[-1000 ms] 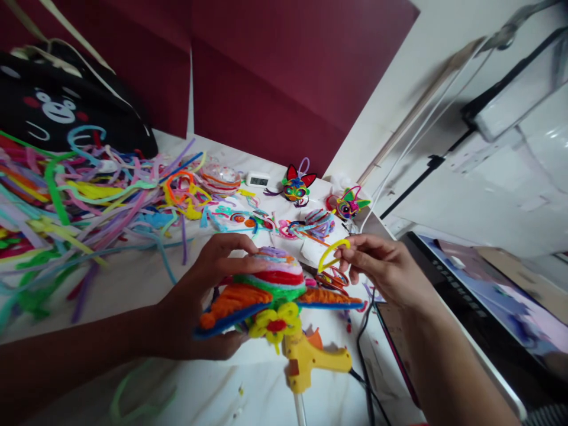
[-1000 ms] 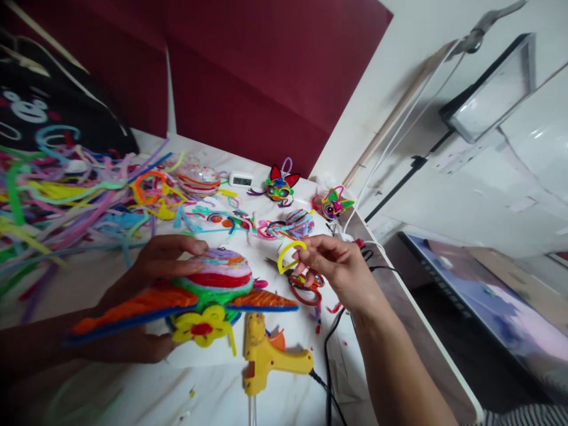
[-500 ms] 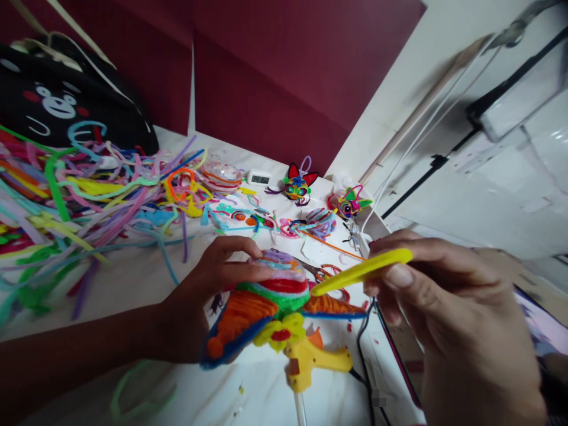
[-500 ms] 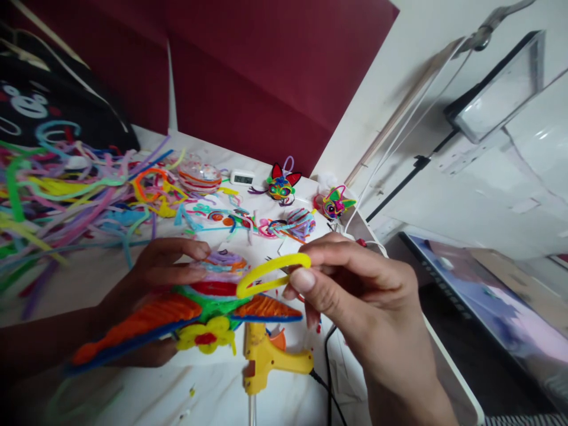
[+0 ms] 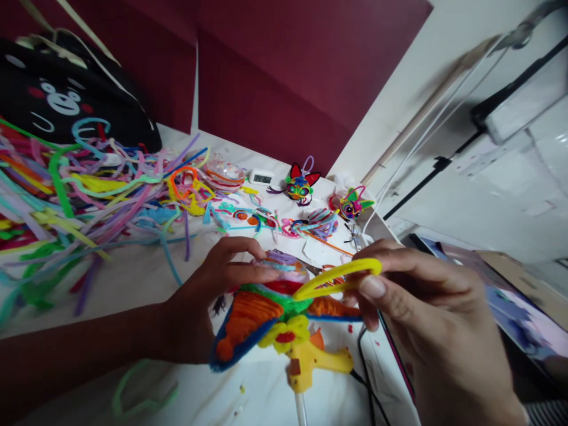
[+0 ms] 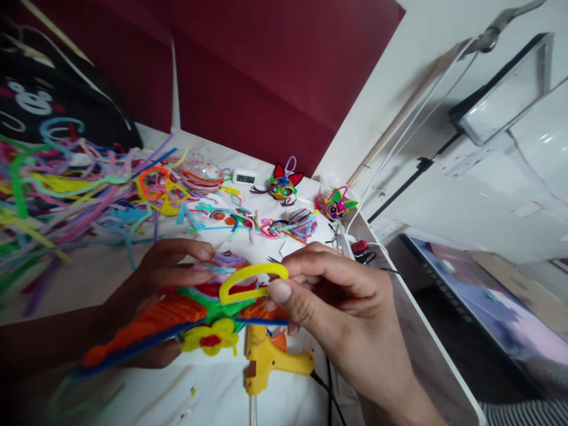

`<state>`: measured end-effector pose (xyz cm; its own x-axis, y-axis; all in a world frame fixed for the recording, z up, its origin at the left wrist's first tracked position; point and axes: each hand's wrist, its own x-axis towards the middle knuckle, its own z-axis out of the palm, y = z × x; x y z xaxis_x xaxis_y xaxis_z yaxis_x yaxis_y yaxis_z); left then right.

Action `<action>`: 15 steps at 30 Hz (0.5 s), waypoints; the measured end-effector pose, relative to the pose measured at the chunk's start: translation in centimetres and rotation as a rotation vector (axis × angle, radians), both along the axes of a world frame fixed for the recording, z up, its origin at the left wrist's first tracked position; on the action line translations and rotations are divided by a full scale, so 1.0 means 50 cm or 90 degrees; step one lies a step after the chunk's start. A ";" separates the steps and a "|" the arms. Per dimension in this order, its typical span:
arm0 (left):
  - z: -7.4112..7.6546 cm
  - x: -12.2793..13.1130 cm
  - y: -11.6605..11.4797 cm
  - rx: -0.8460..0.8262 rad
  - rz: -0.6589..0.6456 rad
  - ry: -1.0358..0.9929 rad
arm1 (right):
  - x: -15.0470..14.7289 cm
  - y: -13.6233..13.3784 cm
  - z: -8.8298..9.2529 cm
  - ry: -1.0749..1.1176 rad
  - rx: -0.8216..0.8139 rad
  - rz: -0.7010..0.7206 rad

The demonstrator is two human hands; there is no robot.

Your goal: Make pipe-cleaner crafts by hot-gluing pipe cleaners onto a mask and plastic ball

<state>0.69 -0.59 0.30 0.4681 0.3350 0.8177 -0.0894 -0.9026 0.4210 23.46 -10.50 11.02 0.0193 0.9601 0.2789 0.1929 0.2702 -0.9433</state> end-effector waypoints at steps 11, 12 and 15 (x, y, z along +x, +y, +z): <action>0.006 -0.002 -0.001 0.000 -0.004 0.001 | -0.003 -0.003 -0.007 0.021 -0.024 0.011; 0.006 -0.001 -0.001 0.000 -0.005 0.002 | -0.002 -0.004 -0.007 0.016 -0.026 0.010; 0.007 0.000 -0.001 0.002 -0.002 0.007 | 0.000 -0.004 -0.006 -0.007 -0.025 0.006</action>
